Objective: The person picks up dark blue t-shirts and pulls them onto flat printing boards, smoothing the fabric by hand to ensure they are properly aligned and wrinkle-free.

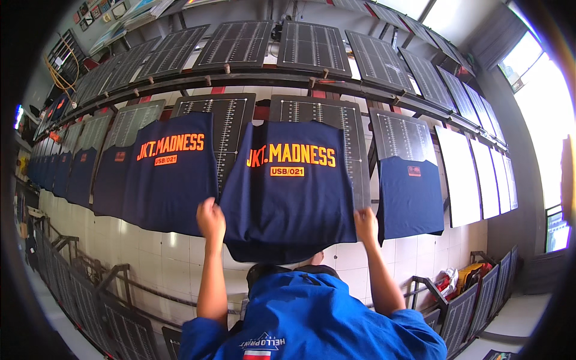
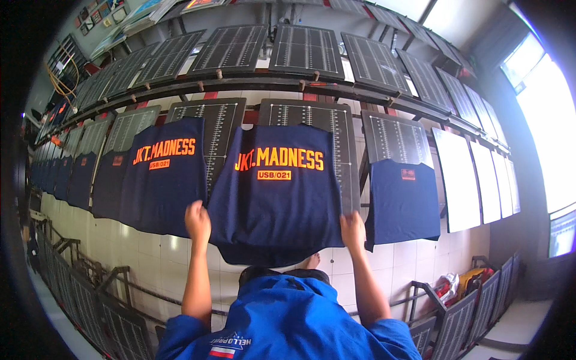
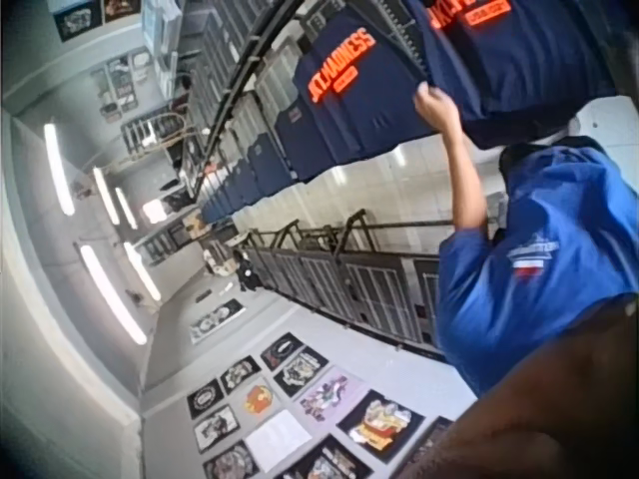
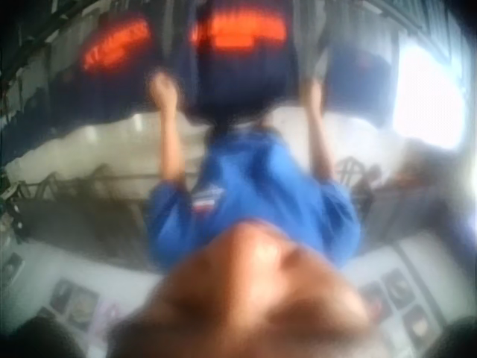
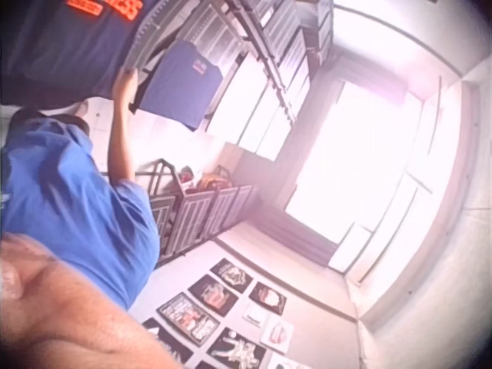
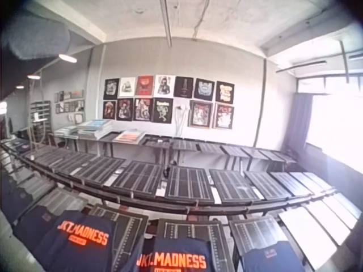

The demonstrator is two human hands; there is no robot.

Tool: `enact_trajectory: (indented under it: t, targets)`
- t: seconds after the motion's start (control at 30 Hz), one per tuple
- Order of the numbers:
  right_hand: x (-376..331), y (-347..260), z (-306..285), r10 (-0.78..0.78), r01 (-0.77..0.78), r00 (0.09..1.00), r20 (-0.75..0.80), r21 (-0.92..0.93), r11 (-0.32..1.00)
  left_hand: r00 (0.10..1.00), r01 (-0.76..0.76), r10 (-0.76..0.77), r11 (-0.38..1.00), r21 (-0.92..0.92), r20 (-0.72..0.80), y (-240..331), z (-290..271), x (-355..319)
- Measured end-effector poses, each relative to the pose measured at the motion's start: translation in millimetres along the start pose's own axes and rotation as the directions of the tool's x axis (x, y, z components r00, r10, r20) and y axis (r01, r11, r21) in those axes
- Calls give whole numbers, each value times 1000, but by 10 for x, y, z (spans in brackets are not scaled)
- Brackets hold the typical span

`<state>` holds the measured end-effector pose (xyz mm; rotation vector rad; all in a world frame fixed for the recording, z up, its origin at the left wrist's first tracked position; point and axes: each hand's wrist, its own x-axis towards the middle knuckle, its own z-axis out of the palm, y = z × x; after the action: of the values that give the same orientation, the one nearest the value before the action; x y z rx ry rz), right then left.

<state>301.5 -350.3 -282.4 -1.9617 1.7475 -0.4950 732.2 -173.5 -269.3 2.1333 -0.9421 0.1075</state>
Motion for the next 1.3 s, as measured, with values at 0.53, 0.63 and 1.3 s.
enact_trajectory:
  t: [0.53,0.63,1.3]
  targets:
    - [2833,-616,774,-75,73,997,-37,-52,996,947,62,-43,997,-48,318,231,2196,2239]
    - [2858,-766,832,10,-4,999,-51,124,992,882,211,-100,957,-198,460,-213,2060,2476]
    - [-661,1338,-202,615,-488,607,-504,375,788,876,-79,-112,927,368,469,-241,552,317]
